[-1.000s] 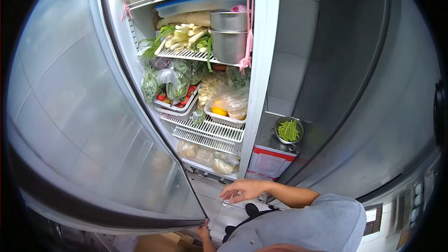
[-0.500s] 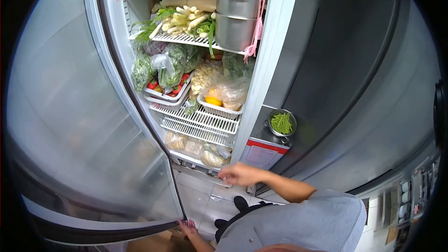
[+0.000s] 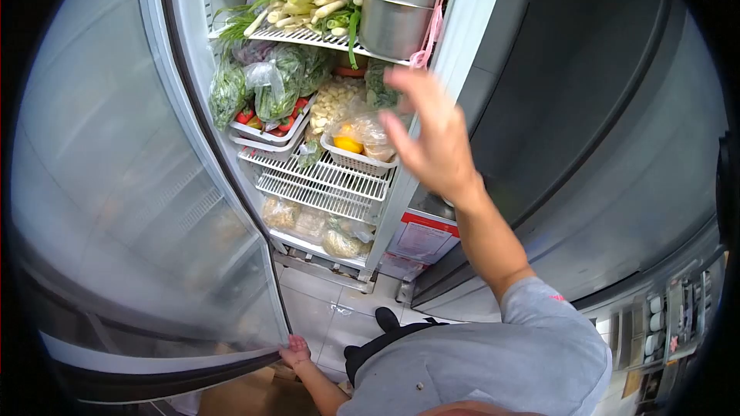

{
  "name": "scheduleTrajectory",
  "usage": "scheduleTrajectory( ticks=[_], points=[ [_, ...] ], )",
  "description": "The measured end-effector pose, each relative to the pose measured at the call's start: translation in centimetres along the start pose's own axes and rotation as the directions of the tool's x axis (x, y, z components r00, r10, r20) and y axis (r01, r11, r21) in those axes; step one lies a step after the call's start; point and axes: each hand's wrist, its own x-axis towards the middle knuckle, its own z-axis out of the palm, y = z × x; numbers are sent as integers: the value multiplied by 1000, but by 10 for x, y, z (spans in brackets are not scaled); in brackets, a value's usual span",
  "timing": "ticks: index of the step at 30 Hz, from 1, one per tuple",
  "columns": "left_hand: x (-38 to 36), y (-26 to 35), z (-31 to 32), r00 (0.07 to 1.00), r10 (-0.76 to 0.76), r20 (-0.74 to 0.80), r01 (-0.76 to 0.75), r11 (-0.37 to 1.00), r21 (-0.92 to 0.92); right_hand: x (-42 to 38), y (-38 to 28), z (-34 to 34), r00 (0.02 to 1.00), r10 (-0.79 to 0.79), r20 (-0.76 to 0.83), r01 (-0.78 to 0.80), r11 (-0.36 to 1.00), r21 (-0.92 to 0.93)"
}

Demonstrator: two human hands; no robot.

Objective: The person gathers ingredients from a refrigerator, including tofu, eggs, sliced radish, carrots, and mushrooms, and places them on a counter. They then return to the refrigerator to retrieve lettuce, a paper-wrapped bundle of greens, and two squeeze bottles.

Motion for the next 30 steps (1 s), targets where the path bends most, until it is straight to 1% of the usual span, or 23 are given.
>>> scheduleTrajectory(
  ticks=[1,2,3,4,5,6,7,9,10,11,13,14,15,17,18,19,21,23,24,26,27,29,30],
  points=[
    [-48,-13,25,978,114,174,-158,951,264,26,1,-1,993,-61,-104,53,996,-73],
    [-96,-25,50,909,229,349,-383,787,483,54,3,-4,963,-207,-171,153,946,-286],
    [-144,-38,75,802,328,499,-589,571,572,78,6,-4,936,-292,-198,184,884,-430],
    [-180,-41,92,796,331,508,-597,571,564,99,15,1,918,-332,-216,155,803,-576],
    [-212,-42,106,497,359,790,-866,150,477,112,22,6,913,-340,-226,156,802,-576],
    [-234,-41,119,154,214,965,-937,-278,211,122,30,12,952,-268,-145,103,732,-673],
    [-249,-39,133,133,226,965,-942,-272,194,130,36,15,980,-186,-77,62,644,-762],
    [-269,-28,148,-187,100,977,-834,-542,-104,134,45,21,977,-200,-78,61,605,-794],
    [-265,-26,152,-143,169,975,-868,-495,-41,137,46,22,977,-201,-68,58,561,-826],
    [-261,-28,154,-159,176,972,-863,-502,-50,139,49,22,974,-209,-84,51,567,-822],
    [-257,-42,157,-148,112,983,-893,-442,-84,143,55,18,992,-128,-7,79,653,-753],
    [-260,-49,161,-90,103,991,-938,-342,-50,144,56,16,988,-152,-1,106,692,-714],
    [-262,-51,163,-102,106,989,-936,-346,-59,145,59,15,987,-158,-12,103,694,-713],
    [-263,-52,170,90,181,979,-985,-130,114,145,55,12,983,-180,44,169,773,-611],
    [-260,-49,174,152,207,966,-976,-121,179,145,54,12,977,-215,13,182,790,-585],
    [-258,-47,180,164,211,964,-973,-125,193,145,54,11,978,-208,21,182,797,-576],
    [-263,-49,200,133,279,951,-977,-123,172,148,51,8,946,-324,-23,266,814,-516],
    [-284,-57,221,72,226,971,-997,-16,77,144,33,6,953,-302,-20,258,846,-467],
    [-300,-63,229,76,239,968,-996,-20,84,143,22,3,934,-356,-38,309,855,-418],
    [-334,-73,243,-25,113,993,-1000,3,-26,140,5,-3,882,-459,-107,407,857,-316],
    [-344,-76,247,-21,123,992,-1000,-7,-21,135,-6,-5,882,-457,-112,408,862,-302],
    [-360,-81,252,-94,-38,995,-982,170,-87,118,-30,-7,874,-465,-141,442,882,-164],
    [-369,-83,253,-83,-27,996,-984,160,-77,105,-39,-2,870,-471,-148,463,882,-85]
  ],
)
